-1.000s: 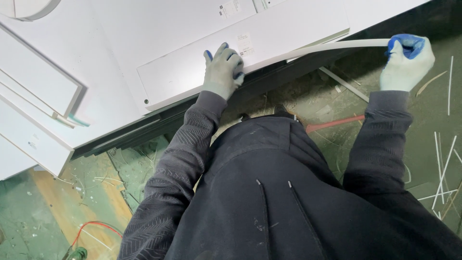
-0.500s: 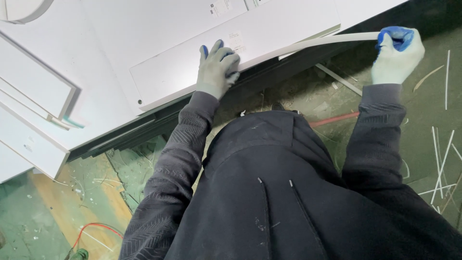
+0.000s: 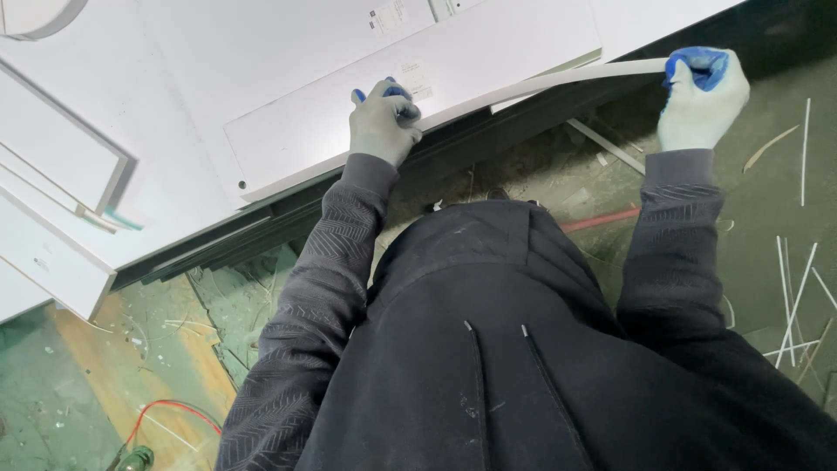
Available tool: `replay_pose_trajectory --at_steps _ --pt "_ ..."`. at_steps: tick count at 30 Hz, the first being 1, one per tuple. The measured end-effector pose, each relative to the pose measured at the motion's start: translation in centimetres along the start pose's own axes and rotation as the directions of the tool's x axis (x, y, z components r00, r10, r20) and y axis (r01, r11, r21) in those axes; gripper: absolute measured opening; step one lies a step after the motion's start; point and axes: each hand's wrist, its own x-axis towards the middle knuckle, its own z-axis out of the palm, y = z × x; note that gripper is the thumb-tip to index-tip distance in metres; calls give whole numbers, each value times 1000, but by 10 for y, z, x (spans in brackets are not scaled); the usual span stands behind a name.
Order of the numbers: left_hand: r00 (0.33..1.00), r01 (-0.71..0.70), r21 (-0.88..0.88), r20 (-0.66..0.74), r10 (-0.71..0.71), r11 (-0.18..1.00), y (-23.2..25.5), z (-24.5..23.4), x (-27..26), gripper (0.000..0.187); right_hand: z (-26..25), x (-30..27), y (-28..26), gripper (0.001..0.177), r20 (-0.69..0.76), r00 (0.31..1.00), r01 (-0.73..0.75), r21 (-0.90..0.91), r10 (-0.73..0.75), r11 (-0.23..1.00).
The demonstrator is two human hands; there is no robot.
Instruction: Applying adhesive and edge banding strips to the edges of wooden furniture panels.
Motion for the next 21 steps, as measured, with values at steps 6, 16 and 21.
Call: replay_pose_trajectory --at_steps 6,16,21 --pt "961 -218 139 201 188 966 -10 -27 2 51 0 2 -3 12 1 999 -35 -12 35 999" --pt "938 -234 85 282 202 969 -14 -60 -18 57 3 6 -5 15 14 999 -39 31 38 999" --pt "948 -287 127 178 262 950 -18 -51 -19 55 3 8 -4 16 29 1000 -10 50 9 999"
